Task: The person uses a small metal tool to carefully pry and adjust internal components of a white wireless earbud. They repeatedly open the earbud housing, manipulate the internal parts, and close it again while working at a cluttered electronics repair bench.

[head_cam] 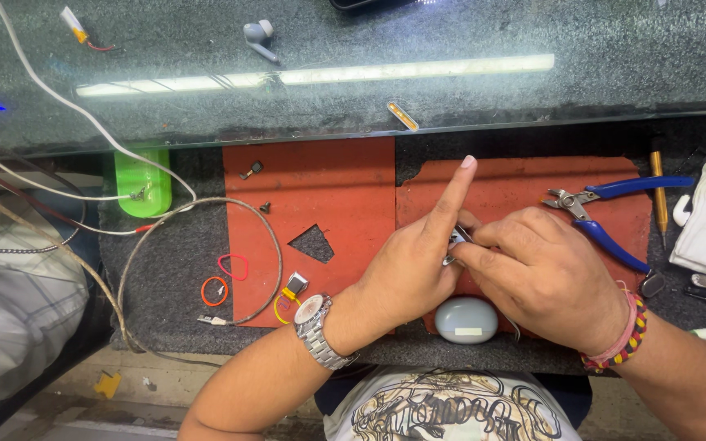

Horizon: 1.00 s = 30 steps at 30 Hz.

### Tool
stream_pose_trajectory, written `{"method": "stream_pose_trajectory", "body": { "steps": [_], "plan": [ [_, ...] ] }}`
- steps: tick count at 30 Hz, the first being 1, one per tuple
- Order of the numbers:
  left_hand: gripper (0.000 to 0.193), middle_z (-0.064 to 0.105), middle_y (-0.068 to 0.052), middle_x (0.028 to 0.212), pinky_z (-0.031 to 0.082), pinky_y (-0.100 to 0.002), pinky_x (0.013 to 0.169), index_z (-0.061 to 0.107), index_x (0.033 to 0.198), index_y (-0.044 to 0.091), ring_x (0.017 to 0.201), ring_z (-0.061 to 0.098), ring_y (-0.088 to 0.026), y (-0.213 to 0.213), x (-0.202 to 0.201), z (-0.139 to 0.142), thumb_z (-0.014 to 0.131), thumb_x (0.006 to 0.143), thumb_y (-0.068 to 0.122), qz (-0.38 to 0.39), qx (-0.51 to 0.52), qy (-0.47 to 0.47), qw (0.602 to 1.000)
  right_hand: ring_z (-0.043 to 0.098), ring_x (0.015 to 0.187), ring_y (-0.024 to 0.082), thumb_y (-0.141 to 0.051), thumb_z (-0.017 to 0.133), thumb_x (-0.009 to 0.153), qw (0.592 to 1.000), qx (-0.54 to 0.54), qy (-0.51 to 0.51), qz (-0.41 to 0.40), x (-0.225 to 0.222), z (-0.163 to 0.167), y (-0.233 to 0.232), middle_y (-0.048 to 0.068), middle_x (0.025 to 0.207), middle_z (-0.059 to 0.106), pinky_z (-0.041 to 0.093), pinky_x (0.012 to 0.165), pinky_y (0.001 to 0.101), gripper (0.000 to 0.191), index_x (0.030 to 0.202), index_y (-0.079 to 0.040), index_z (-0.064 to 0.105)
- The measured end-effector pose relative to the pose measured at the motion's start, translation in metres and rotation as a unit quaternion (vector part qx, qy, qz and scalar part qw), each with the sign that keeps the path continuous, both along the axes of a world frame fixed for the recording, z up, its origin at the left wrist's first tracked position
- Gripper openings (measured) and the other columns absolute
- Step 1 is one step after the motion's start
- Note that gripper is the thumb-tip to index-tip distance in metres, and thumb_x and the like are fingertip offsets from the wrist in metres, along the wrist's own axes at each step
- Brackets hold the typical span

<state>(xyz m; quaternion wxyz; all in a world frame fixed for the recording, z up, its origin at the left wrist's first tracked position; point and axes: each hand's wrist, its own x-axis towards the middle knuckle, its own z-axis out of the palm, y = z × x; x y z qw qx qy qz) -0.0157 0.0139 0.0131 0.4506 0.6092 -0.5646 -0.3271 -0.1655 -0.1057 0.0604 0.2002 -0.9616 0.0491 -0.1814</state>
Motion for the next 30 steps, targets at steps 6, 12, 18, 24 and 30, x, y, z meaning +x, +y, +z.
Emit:
{"method": "stream_pose_trajectory", "body": {
  "steps": [6, 12, 18, 24, 30],
  "plan": [
    [0.095, 0.064, -0.015, 0.139, 0.056, -0.038, 0.112, 0.010, 0.170, 0.011, 0.127, 0.069, -0.030, -0.001, 0.002, 0.000, 0.059, 0.091, -0.009, 0.006, -0.016, 0.169, 0.985, 0.060, 0.079, 0.027, -0.008, 0.084, 0.073, 0.996, 0.060, -0.031, -0.054, -0.003, -0.005, -0.004, 0.007, 0.090, 0.065, 0.049, 0.069, 0.0391, 0.027, 0.099, -0.006, 0.074],
    [0.044, 0.064, -0.014, 0.140, 0.056, -0.033, 0.111, 0.063, 0.135, 0.004, 0.130, 0.066, -0.024, 0.003, 0.011, 0.003, 0.077, 0.093, 0.004, 0.010, -0.021, 0.174, 0.984, 0.061, 0.083, 0.022, -0.008, 0.084, 0.077, 0.977, 0.136, -0.055, -0.155, -0.009, -0.011, -0.005, 0.006, 0.092, 0.066, 0.048, 0.075, 0.0359, 0.024, 0.099, -0.006, 0.075],
    [0.031, 0.068, -0.009, 0.125, 0.060, -0.028, 0.095, 0.070, 0.125, 0.004, 0.113, 0.069, -0.016, 0.003, 0.008, 0.000, 0.076, 0.095, 0.007, 0.045, -0.014, 0.254, 0.966, 0.062, 0.087, 0.018, -0.008, 0.083, 0.081, 0.964, 0.188, -0.070, -0.177, -0.014, -0.012, 0.002, 0.006, 0.097, 0.065, 0.049, 0.074, 0.0299, 0.024, 0.103, -0.006, 0.074],
    [0.020, 0.073, -0.009, 0.114, 0.059, -0.027, 0.097, 0.076, 0.119, 0.004, 0.105, 0.071, -0.013, 0.006, 0.007, -0.006, 0.076, 0.099, 0.002, 0.033, -0.036, 0.276, 0.960, 0.063, 0.084, 0.017, -0.007, 0.082, 0.082, 0.963, 0.200, -0.079, -0.165, -0.017, -0.013, 0.006, 0.007, 0.096, 0.066, 0.048, 0.070, 0.0281, 0.024, 0.104, -0.004, 0.074],
    [0.021, 0.070, -0.011, 0.126, 0.058, -0.031, 0.106, 0.074, 0.119, 0.000, 0.118, 0.068, -0.017, 0.008, 0.009, -0.007, 0.073, 0.099, -0.001, 0.009, -0.002, 0.422, 0.906, 0.060, 0.079, 0.014, -0.001, 0.072, 0.094, 0.948, 0.250, -0.082, -0.176, -0.029, -0.009, 0.007, 0.009, 0.097, 0.065, 0.047, 0.063, 0.0232, 0.018, 0.111, -0.001, 0.072]
  ]
}}
